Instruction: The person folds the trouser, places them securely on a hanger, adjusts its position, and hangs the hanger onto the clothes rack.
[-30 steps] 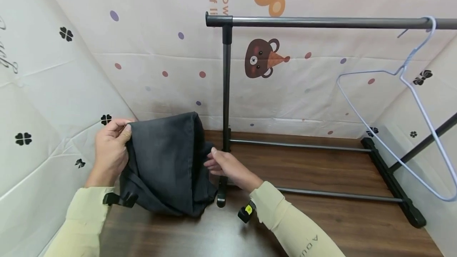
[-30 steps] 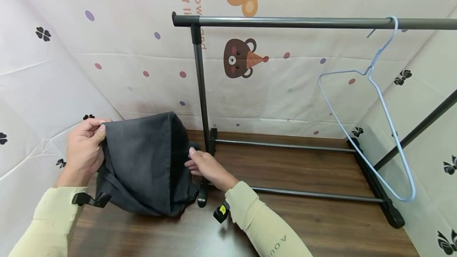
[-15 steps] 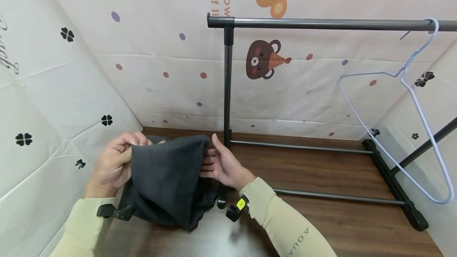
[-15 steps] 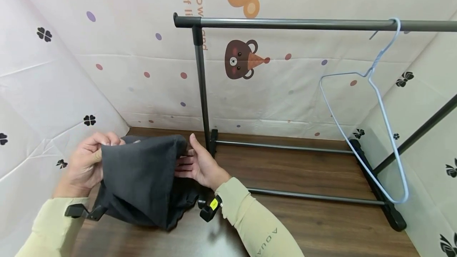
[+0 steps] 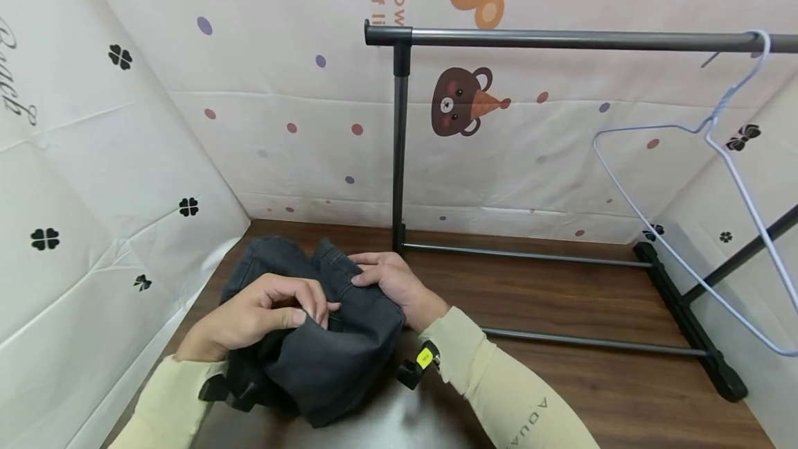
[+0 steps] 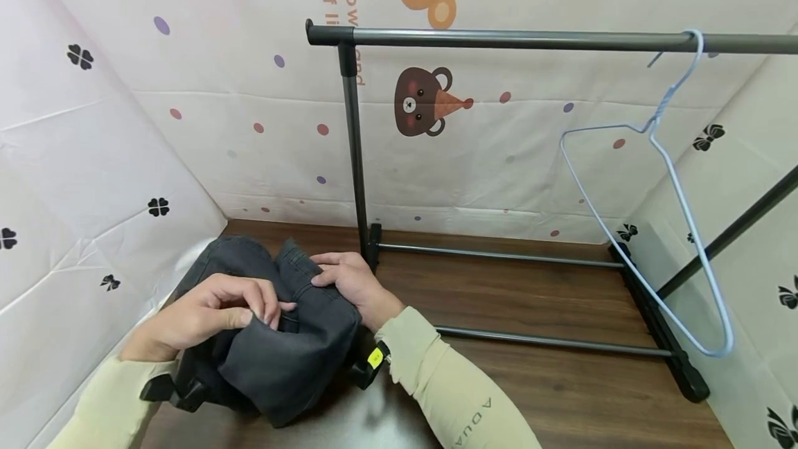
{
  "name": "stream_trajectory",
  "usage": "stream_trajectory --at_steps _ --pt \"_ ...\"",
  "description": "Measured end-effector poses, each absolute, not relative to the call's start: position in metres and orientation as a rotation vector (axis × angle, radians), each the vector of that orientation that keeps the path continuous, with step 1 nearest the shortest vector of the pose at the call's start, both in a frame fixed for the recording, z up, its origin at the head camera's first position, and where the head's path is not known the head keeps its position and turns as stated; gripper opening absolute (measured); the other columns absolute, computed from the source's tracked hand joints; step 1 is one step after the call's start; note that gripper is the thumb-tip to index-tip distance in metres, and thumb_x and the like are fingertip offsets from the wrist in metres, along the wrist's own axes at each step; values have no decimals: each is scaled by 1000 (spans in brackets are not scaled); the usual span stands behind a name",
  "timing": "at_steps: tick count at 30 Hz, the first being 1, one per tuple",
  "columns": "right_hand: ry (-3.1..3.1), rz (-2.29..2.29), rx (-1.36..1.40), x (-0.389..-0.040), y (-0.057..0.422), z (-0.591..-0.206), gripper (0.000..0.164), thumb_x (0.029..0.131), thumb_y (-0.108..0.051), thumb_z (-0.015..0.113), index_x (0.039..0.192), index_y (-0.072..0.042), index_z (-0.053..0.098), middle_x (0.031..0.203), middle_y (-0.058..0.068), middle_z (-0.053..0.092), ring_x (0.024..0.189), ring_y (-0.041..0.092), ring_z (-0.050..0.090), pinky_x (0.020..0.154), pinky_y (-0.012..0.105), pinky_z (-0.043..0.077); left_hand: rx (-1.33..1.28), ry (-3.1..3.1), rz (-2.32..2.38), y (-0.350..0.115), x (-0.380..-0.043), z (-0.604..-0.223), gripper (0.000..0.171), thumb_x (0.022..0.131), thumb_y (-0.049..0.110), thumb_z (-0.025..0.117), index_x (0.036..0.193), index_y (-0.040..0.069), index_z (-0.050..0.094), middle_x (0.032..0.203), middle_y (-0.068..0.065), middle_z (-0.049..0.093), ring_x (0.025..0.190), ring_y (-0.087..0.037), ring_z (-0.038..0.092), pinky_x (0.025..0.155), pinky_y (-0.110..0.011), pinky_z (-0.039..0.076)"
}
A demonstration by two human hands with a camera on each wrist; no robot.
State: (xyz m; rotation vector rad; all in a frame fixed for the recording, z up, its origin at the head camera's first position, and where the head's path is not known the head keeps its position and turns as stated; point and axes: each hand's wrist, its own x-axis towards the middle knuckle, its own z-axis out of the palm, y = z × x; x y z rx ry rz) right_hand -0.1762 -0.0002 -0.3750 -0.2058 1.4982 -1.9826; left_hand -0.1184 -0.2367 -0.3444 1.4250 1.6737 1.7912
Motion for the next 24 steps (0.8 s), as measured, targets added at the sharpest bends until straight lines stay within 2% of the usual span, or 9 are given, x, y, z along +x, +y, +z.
stream_trajectory --at_steps 3,7,10,13,17,20,24 --pt "1522 -2038 -242 -177 6 -368 52 92 9 59 144 7 54 146 27 60 118 22 71 92 27 60 1293 1849 1725 -234 -112 -340 23 95 -18 54 102 -1 69 107 -22 68 111 -25 69 115 -33 49" --pt "1554 -2123 -313 -178 20 -357 48 93 11 58 141 11 54 140 26 64 106 13 73 88 24 60 1143 2101 1619 -233 -107 -337 20 97 -9 62 111 1 71 122 -25 68 126 -18 65 110 -24 49" --pt "1584 -2165 -357 -179 29 -350 44 94 10 59 138 10 56 134 21 70 104 12 74 88 24 61 1046 2310 1498 -230 -105 -338 20 99 0 65 118 4 71 131 -20 67 133 -13 60 109 -18 47" --pt "1600 -2164 -408 -179 36 -345 43 94 11 59 136 9 58 129 16 74 105 12 75 89 26 61 976 2413 1362 -226 -106 -342 23 101 9 67 123 9 71 133 -13 68 132 -8 58 109 -17 44" --pt "1598 -2137 -470 -178 44 -342 40 94 13 57 133 8 60 120 7 78 105 12 75 90 27 62 915 2485 1341 -223 -112 -343 24 100 14 70 123 9 71 130 -11 69 124 -9 61 107 -22 49" --pt "1576 -2141 -504 -177 49 -339 36 94 14 55 130 9 61 109 -1 80 102 11 76 89 27 62 778 2638 1409 -222 -121 -335 27 99 15 72 125 8 68 127 -13 69 120 -20 66 101 -26 55" --pt "1595 -2114 -589 -176 54 -337 33 94 16 53 126 11 61 100 -7 80 98 9 76 86 26 62 662 2803 1421 -225 -137 -319 42 102 11 68 141 4 57 139 -19 62 126 -36 64 105 -45 56"
